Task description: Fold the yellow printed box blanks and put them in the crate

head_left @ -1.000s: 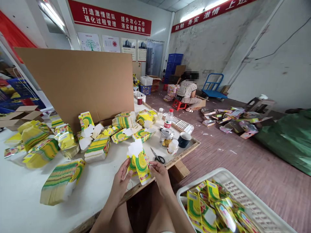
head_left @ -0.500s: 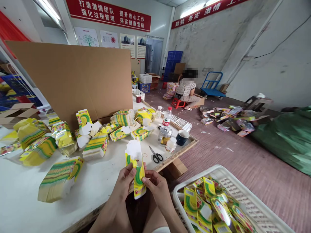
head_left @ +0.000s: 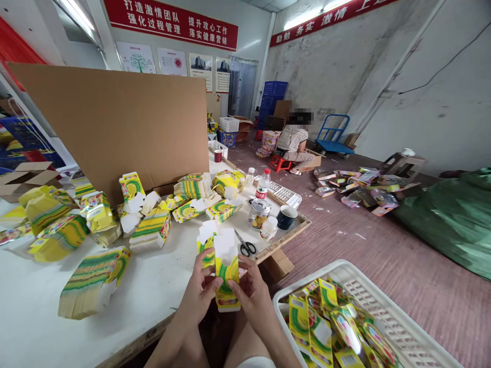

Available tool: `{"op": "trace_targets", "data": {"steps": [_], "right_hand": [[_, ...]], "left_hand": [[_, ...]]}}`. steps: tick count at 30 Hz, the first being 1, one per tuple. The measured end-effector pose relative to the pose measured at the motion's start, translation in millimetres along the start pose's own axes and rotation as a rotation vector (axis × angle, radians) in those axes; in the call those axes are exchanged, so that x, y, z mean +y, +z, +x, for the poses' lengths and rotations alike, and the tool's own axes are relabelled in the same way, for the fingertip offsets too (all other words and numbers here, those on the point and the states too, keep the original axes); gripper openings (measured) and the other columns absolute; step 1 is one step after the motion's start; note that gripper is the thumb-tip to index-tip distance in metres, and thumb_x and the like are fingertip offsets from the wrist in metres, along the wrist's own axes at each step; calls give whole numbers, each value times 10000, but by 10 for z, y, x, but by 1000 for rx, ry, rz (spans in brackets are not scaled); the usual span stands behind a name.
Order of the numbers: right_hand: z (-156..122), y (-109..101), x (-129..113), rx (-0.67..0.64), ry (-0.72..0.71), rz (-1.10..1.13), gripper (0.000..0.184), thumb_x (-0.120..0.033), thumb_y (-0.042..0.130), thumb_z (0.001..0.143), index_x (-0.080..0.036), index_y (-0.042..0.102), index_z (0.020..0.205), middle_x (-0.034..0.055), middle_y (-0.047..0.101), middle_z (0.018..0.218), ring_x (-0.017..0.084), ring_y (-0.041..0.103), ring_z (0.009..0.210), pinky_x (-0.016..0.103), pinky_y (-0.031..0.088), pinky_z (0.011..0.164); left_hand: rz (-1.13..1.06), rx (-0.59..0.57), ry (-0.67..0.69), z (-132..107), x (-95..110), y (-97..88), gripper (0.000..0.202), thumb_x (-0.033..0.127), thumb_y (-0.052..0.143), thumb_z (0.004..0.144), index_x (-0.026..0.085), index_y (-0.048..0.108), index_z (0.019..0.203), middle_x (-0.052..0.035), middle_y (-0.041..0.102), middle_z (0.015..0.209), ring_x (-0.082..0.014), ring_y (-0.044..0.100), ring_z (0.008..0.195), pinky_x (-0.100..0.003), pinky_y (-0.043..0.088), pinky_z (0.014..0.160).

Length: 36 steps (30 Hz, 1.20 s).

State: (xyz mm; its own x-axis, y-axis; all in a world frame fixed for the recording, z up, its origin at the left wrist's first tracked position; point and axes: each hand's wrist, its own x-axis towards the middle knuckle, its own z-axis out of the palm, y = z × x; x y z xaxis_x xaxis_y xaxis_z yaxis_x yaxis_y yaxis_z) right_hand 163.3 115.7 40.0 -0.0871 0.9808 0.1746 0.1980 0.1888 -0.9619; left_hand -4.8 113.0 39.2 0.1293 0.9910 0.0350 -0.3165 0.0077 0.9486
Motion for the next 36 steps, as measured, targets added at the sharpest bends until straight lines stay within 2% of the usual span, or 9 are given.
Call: {"op": "trace_targets", "data": {"steps": [3, 7, 12, 14, 19, 21, 25, 30, 36], "right_hand": [[21, -95, -60, -118, -89, -1, 468, -332, 593, 923, -255, 440, 1359, 41, 656, 1079, 142, 583, 745, 263, 483, 702], [30, -210, -169, -244, -90, -5, 308, -377, 578, 938, -236, 540, 1209, 3, 647, 893, 147, 565, 725, 256, 454, 671], [16, -283, -279, -243, -100, -108, 318, -422, 501, 976, -190, 667, 835, 29, 639, 788, 175, 594, 757, 278, 440, 699], [13, -272, -248, -187, -109, -74, 258, -408, 529, 965, -203, 661, 880, 40, 664, 836, 189, 628, 809, 284, 463, 740], [31, -277, -108, 40, -96, 65, 278, -443, 530, 953, -239, 551, 1140, 55, 672, 993, 184, 637, 829, 290, 507, 763], [36, -307, -122, -33, -66, 21, 288, -452, 522, 952, -220, 624, 1089, 49, 674, 938, 186, 625, 841, 289, 493, 780], [27, -317, -224, -239, 41, -32, 346, -360, 633, 869, -217, 598, 1183, -17, 642, 757, 146, 551, 647, 241, 414, 588], [24, -225, -243, -111, 37, -318, 298, -231, 605, 807, -207, 605, 1103, -48, 597, 607, 148, 507, 530, 254, 340, 530], [7, -223, -220, -112, 25, -279, 357, -326, 659, 820, -208, 626, 1155, -98, 464, 458, 142, 453, 445, 249, 334, 498]], "left_hand": [[51, -113, -28, -59, 53, -35, 543, 409, 660, 886, 264, 395, 1337, -57, 700, 1076, -160, 671, 851, -285, 502, 798], [23, -207, -72, -102, 80, -66, 463, 395, 713, 849, 244, 481, 1221, -36, 713, 975, -157, 662, 801, -280, 497, 753], [-79, -299, -142, -141, 103, -33, 788, 411, 765, 798, 282, 288, 1411, -87, 734, 1071, -216, 716, 850, -340, 532, 777], [-99, -301, -178, -136, 106, -26, 849, 408, 795, 768, 283, 279, 1430, -95, 736, 1104, -212, 725, 855, -338, 540, 792], [20, -226, -132, -79, 102, -8, 593, 389, 760, 805, 226, 485, 1304, -98, 753, 1096, -189, 722, 823, -296, 535, 755], [78, -186, -93, -67, 97, 8, 536, 381, 726, 836, 225, 505, 1299, -95, 750, 1118, -184, 715, 818, -291, 533, 746], [168, -181, -57, -90, 80, 29, 482, 335, 674, 876, 220, 522, 1319, -102, 736, 1168, -201, 710, 866, -313, 536, 786], [132, -263, -70, -130, 88, 55, 488, 322, 613, 909, 237, 487, 1374, -109, 699, 1260, -242, 669, 1089, -367, 507, 946], [63, -185, -110, -87, 139, 74, 576, 384, 740, 807, 214, 521, 1312, -109, 765, 1069, -240, 731, 885, -320, 539, 764]]}}
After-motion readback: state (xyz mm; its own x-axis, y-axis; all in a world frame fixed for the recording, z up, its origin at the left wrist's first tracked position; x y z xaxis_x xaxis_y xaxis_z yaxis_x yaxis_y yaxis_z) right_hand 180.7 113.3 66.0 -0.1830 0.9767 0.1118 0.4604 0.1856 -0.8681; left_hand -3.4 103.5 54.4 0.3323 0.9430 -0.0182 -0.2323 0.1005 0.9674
